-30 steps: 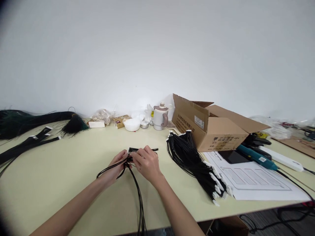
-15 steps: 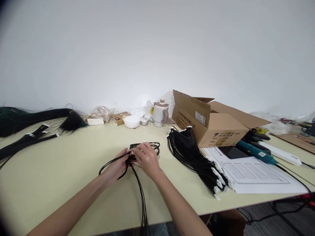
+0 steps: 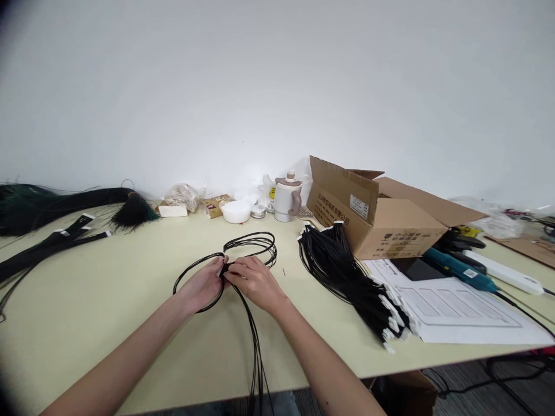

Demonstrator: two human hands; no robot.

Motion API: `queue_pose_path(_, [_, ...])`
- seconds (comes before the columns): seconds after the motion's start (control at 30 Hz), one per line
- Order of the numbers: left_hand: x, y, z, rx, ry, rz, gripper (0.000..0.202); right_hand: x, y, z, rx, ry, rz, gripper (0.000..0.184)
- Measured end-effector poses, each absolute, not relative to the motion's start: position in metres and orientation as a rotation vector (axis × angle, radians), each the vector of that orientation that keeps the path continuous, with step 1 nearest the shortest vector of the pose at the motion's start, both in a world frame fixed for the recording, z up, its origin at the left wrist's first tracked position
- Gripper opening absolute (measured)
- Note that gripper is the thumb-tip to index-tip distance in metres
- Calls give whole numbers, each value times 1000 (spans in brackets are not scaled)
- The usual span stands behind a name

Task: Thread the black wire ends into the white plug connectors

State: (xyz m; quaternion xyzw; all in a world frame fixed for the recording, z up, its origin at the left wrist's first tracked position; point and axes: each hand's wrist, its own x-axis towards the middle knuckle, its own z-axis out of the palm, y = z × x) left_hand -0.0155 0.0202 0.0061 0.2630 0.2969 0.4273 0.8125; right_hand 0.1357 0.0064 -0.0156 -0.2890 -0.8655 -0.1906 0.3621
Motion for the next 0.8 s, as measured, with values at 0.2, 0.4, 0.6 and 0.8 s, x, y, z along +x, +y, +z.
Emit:
queue_pose_path(0.2, [-15, 22, 0, 565, 625, 877, 6, 137, 9, -17, -710, -2271, -501, 17])
queue_pose_path(0.4, [-14, 22, -4, 594, 621, 829, 6, 137, 10, -17, -728, -2270, -452, 16])
queue_pose_path(0.6, [-14, 21, -4, 625, 638, 814, 5, 138, 9, -15, -728, -2286, -434, 16])
queue_pose_path(0.8, [-14, 20, -5, 639, 670, 806, 7, 137, 10, -21, -698, -2278, -484, 15])
